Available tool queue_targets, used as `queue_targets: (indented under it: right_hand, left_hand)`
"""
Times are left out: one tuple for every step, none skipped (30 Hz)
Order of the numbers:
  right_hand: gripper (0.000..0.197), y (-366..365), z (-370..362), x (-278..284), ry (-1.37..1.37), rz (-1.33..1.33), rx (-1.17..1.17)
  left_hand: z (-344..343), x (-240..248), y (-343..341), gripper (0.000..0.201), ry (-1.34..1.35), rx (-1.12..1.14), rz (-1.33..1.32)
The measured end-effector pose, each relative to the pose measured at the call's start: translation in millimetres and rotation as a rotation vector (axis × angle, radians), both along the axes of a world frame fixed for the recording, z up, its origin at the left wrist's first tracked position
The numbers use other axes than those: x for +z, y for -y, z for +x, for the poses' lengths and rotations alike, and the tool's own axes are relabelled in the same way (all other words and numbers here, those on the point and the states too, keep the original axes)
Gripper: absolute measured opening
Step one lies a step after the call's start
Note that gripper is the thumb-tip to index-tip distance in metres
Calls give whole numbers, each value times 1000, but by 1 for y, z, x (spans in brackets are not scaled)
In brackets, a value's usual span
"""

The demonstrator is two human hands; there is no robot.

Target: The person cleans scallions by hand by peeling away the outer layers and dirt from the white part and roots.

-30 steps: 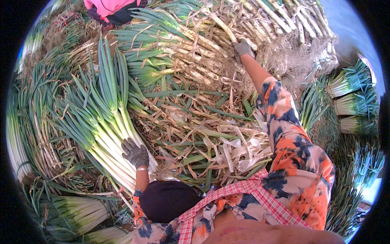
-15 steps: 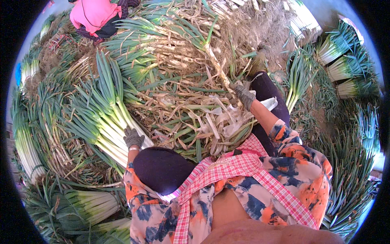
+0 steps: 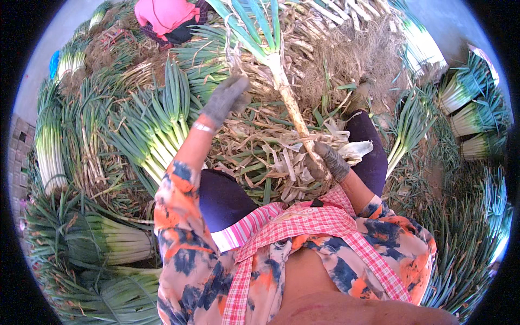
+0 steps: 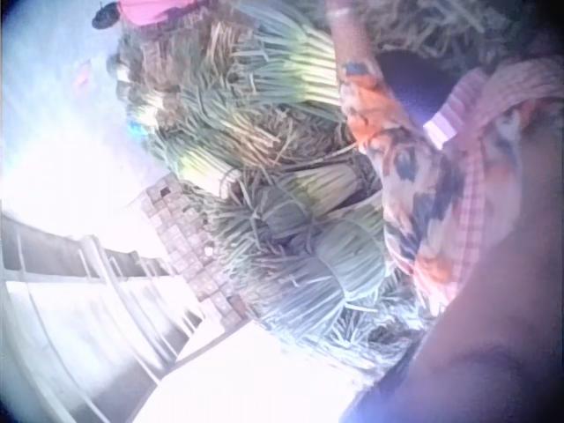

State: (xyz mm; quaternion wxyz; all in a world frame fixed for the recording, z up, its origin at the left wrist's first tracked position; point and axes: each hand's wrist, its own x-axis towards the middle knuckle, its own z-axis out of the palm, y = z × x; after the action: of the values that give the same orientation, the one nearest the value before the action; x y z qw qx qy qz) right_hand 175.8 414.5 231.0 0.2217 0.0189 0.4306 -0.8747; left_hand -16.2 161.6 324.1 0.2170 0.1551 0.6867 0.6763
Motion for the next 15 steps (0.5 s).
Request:
queue_targets:
  right_hand:
    - [38, 6, 3, 11, -12, 19, 17]
    - [36, 14, 7, 22, -24, 31, 40]
    - [35, 19, 6, 20, -47, 186, 7]
    - [34, 25, 6, 18, -68, 336, -29]
    - [33, 32, 4, 19, -91, 487, -65]
    - [31, 35, 2, 24, -38, 686, -92]
    - [31, 37, 3, 19, -182, 847, -131]
    - [32, 39, 5, 11, -329, 1007, -170]
    - [32, 41, 8, 6, -480, 1163, -209]
    - [33, 45, 10, 6, -550, 1186, -241]
    - [32, 47, 11, 2, -526, 1195, -236]
    - [32, 48, 11, -4, -503, 1203, -232]
    - [32, 49, 12, -10, -478, 1212, -226]
    - [32, 52, 11, -15, -495, 1224, -237]
    - [32, 52, 14, -16, -490, 1197, -235]
  left_hand:
    - [-1, 3, -19, 54, 17, 13, 115]
    - [-4, 6, -32, 46, 35, 32, 224]
    - [-12, 2, -39, 39, 65, 98, 269]
    - [-17, 2, -47, 33, 99, 161, 308]
    - [-19, 0, -51, 27, 132, 224, 348]
    - [-19, -3, -51, 22, 196, 289, 412]
    - [-18, -6, -50, 21, 210, 281, 444]
    - [-19, -12, -48, 21, 225, 274, 475]
    - [-20, -17, -46, 20, 240, 267, 507]
    - [-21, -20, -45, 20, 259, 280, 574]
    - [-22, -23, -42, 19, 273, 257, 568]
    - [-24, -25, -38, 19, 288, 235, 563]
    - [-25, -29, -35, 19, 304, 212, 558]
    - [-31, -36, -35, 21, 299, 267, 590]
    - [-33, -42, -34, 19, 281, 309, 559]
